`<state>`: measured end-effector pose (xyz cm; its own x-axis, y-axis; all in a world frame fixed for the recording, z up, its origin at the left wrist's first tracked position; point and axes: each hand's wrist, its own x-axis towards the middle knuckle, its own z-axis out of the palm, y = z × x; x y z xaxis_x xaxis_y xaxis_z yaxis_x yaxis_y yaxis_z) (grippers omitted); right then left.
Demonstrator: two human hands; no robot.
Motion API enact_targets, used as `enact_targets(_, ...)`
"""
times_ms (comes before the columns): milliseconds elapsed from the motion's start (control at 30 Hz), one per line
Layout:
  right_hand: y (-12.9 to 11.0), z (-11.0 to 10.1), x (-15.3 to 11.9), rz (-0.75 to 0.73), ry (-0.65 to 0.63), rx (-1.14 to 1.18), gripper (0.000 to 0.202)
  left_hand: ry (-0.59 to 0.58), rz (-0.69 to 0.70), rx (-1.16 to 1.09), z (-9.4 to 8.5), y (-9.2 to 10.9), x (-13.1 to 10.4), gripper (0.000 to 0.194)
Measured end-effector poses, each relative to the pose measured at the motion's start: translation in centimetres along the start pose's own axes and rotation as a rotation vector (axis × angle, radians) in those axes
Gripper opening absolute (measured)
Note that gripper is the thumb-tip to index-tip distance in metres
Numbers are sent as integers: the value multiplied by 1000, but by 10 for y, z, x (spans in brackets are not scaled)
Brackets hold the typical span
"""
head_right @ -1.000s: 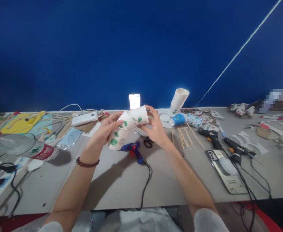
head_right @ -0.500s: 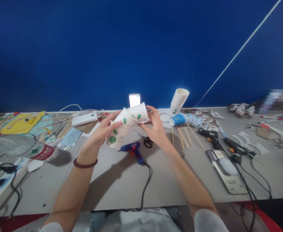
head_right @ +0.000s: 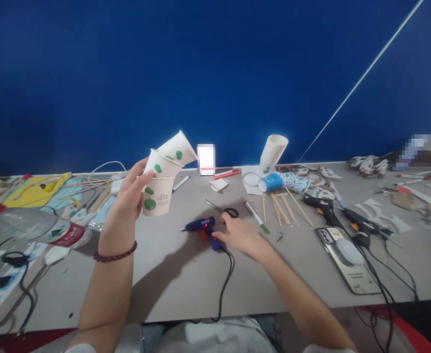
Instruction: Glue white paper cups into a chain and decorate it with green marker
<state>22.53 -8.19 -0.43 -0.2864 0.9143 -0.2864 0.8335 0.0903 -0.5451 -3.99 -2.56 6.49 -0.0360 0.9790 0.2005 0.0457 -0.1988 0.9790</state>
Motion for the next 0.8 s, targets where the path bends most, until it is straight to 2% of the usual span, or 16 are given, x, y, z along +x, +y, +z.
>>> enact_targets(133, 21, 40, -17, 75, 46, 229, 47, 10, 79, 17, -2, 3, -3, 52)
enact_targets(233, 36, 73, -24, 92, 5, 417, 47, 41, 111, 4, -6, 4, -4, 53)
enact_targets(300, 38, 92, -26, 141, -3, 521, 42, 44, 112, -21, -9, 5, -4, 52)
enact_targets(367, 34, 104, -27, 174, 25, 524, 42, 69, 125, -34, -13, 7, -4, 50)
enact_targets(433, 25, 110, -28, 162, 99, 404, 44, 118, 152, -31, -16, 11, -6, 49)
enact_targets(533, 6, 111, -27, 116, 181, 87, 43, 150, 166, -23, -19, 14, -8, 49)
enact_targets(667, -22, 108, -20, 63, 88, -218, 49, 108, 144, -12, -20, 12, -9, 48)
enact_targets(800, -47, 111, -9, -18, 2, -358, 54, 10, 96, 46, -12, 7, -8, 53)
